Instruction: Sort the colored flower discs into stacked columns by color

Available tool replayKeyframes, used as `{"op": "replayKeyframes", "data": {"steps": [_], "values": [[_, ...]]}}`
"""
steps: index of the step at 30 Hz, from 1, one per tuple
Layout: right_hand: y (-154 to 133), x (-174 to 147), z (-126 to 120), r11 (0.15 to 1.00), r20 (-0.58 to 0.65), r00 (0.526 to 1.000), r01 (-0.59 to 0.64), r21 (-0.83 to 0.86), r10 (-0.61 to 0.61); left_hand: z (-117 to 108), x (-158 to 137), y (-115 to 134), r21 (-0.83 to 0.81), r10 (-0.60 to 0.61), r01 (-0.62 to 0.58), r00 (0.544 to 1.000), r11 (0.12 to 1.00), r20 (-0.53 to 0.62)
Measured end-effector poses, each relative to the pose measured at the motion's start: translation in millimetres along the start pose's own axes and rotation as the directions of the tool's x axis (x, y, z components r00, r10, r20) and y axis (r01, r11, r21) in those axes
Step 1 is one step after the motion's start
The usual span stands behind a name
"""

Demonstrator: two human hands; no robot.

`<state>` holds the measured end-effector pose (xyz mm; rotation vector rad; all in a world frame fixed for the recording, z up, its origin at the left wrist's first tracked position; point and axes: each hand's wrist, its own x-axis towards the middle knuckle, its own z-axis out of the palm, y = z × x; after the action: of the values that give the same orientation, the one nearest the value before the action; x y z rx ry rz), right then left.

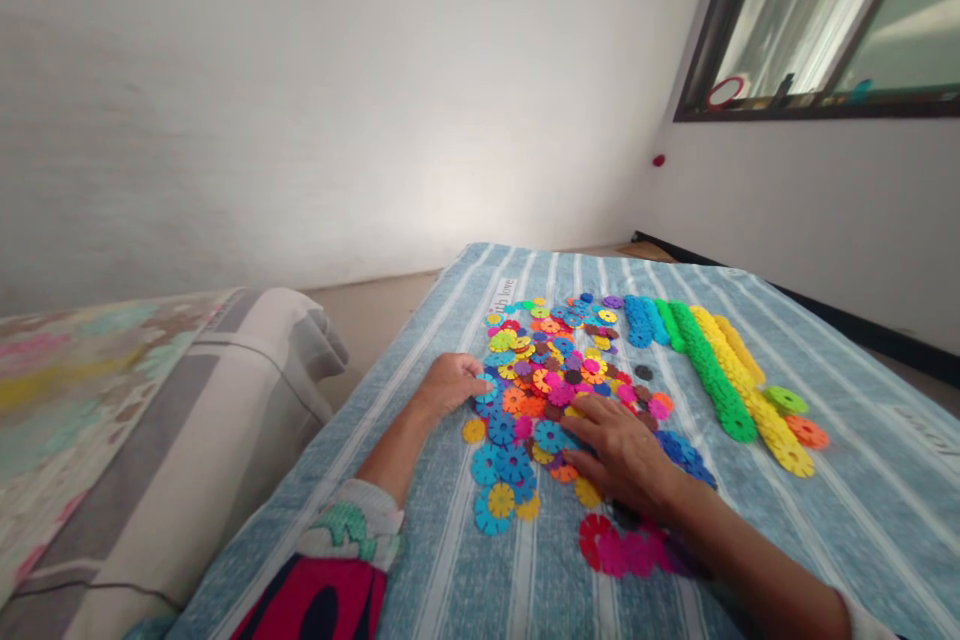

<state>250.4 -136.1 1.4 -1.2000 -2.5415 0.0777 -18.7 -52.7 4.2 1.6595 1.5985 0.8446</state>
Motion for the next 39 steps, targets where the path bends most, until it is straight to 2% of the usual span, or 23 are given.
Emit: {"op": "replayKeyframes", "data": {"steps": [2,4,9,11,15,18,26,32,36,39], "values": [[1.0,1.3,0.5,0.997,-0.017,0.997,-0.079,-0.023,0.078,-0.1,-1.2,1.5,-0.023,-0.009,0.009,1.0,1.0,-0.013],[-6.5,4.3,0.0,0.995,-0.018,0.996,-0.091,-0.025,0.091,-0.2,-2.8,3.4,-0.041,-0.018,0.017,1.0,0.999,-0.026],[-25.5,9.5,-4.1,0.998,0.062,0.996,0.058,0.025,-0.059,-1.3,-8.1,8.5,-0.089,-0.04,0.035,0.998,0.995,-0.052],[-17.4,6.9,-5.4,0.999,0.067,0.997,0.05,0.011,-0.05,-1.6,-9.4,9.9,-0.116,-0.056,0.048,0.997,0.992,-0.061],[14.7,-3.5,-8.0,0.997,0.061,0.996,-0.069,-0.038,0.071,-0.6,-8.2,10.8,-0.162,-0.06,0.051,0.997,0.986,-0.051],[25.3,-10.1,-11.2,0.988,0.048,0.988,-0.146,-0.046,0.148,0.8,-5.4,9.9,-0.188,-0.049,0.037,0.997,0.982,-0.062],[-8.8,-7.7,-10.7,0.997,0.028,0.996,-0.082,0.01,0.082,2.2,-3.1,8.8,-0.15,-0.066,0.045,0.987,0.988,-0.144],[-29.6,9.5,-3.0,0.996,0.037,0.996,-0.078,-0.036,0.079,2.0,-3.3,7.9,-0.101,-0.048,0.033,0.988,0.994,-0.149],[-37.6,17.7,3.7,0.995,0.04,0.997,-0.07,-0.069,0.073,2.8,-1.1,2.5,-0.067,-0.018,0.009,0.99,0.998,-0.139],[-35.5,19.7,7.5,0.998,0.006,0.998,-0.06,-0.003,0.06,4.0,0.6,-1.9,-0.051,0.0,-0.007,0.99,0.999,-0.138]]}}
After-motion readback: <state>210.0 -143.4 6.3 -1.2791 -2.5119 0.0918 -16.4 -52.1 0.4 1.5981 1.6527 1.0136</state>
